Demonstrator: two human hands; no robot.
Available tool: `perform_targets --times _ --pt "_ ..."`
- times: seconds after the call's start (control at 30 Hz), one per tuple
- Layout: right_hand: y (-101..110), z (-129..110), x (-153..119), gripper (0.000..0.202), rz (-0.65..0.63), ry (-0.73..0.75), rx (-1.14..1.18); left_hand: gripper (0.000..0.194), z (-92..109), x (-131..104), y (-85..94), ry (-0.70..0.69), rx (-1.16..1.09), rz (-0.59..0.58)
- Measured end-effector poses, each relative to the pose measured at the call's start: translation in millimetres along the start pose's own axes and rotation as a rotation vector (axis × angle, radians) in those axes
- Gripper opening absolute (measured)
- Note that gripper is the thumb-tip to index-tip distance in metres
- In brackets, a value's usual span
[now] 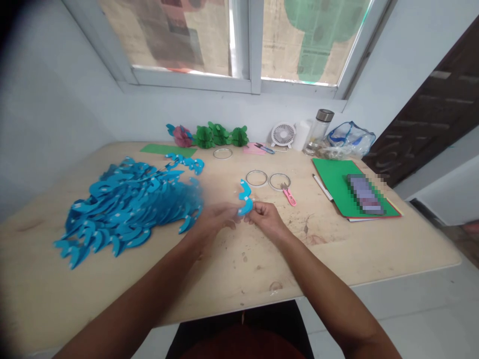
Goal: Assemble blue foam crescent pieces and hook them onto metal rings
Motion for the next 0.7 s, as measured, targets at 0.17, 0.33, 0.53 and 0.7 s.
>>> perform_targets --times 0.17,0.33,0.53,0.7 --pt "-1.1 -3.5 -2.8 0.016 0.015 -0.005 -0.059 0.022 1.1 -2.2 -0.1 0.027 -0.005 0.022" --pt "-2.2 -3.1 -3.3 0.016 0.001 0.013 -0.122 0.021 -1.5 -1.1 2.1 0.047 0.026 0.050" --pt "-0.8 -0.4 -1.5 0.012 -0.031 0.010 -0.049 0.023 -0.9 1.5 6.8 0.029 0.093 0.080" --pt "5.1 -4.1 -1.1 0.022 0.047 0.024 0.051 0.021 -0.4 3.2 7.9 -0.023 0.178 0.104"
Point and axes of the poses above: each hand's wrist, its own x-axis towards the middle knuckle, its own y-axis out of the back of the hand, z = x × y, the point moved 6 cm from there along x, towards the middle knuckle, and after that the axes turned 11 degrees about -y, right-handed, at the moved point
